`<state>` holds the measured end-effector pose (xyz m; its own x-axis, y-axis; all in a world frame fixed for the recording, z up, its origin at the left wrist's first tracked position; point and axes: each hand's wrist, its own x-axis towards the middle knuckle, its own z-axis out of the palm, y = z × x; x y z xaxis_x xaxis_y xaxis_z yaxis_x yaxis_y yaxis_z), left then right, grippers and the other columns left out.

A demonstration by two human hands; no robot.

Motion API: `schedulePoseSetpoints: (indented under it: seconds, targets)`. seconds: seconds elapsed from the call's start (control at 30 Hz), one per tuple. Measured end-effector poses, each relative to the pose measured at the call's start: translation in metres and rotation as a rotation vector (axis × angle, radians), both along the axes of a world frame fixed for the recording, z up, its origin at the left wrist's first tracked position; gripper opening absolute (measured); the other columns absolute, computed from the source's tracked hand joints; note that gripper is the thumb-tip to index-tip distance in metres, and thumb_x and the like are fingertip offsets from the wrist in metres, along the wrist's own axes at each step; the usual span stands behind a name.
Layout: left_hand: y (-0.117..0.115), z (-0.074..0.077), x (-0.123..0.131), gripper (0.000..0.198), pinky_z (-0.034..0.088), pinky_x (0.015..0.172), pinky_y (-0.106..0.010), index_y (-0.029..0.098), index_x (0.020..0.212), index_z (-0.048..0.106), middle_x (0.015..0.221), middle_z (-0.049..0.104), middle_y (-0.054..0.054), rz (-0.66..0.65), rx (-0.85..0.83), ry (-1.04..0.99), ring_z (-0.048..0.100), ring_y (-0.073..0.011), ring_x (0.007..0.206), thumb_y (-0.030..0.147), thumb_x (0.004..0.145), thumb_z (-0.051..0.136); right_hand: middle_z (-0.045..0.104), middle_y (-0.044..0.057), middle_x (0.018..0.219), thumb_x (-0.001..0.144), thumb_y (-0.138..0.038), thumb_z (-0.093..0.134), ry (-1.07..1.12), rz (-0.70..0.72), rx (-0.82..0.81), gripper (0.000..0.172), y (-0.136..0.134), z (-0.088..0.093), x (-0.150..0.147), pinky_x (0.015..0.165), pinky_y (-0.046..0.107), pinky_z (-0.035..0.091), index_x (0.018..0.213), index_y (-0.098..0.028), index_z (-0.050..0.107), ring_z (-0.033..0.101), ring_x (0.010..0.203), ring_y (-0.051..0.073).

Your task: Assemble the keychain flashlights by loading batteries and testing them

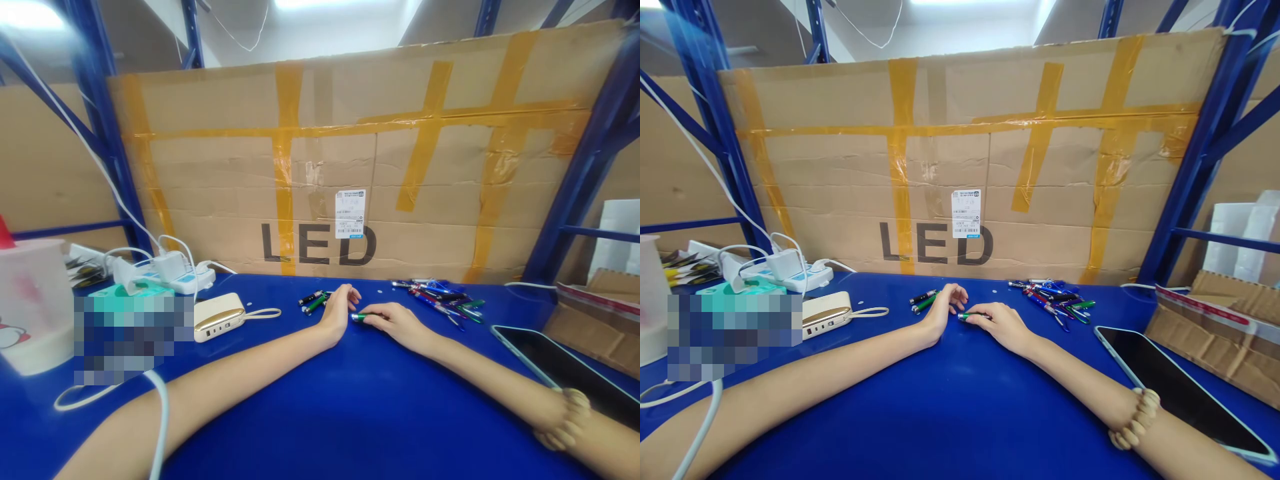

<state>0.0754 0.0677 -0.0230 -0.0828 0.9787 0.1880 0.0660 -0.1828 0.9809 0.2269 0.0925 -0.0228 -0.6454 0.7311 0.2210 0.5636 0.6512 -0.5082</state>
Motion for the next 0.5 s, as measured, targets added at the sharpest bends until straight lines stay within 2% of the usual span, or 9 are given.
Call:
schedulePoseSetpoints:
  seconds: [0.17, 0.5]
  targets:
    - [-0.0006, 0.0002, 0.0001, 0.03, 0.037, 0.066, -0.027, 0.018, 0.065, 0.051, 0.073, 0.053, -0.003, 0.001, 0.002, 0.011, 0.049, -0.0158, 0.07, 0.036, 0.077, 0.029, 0.068, 0.0, 0.1, 0.082, -0.047, 0.047, -0.011, 0.004, 0.001, 0.032, -0.0004, -0.0001, -0.0002, 0.077, 0.031, 0.041, 0.098, -0.028, 0.067, 0.06, 0.09, 0.021]
    - [-0.0009, 0.0012, 0.0006, 0.032, 0.038, 0.064, -0.026, 0.018, 0.065, 0.05, 0.072, 0.053, -0.003, 0.002, 0.001, 0.012, 0.049, -0.0149, 0.068, 0.037, 0.078, 0.029, 0.068, 0.0, 0.089, 0.084, -0.048, 0.043, -0.036, -0.021, 0.021, 0.032, -0.0032, 0.0025, -0.0017, 0.071, 0.029, 0.04, 0.088, -0.025, 0.066, 0.059, 0.08, 0.019]
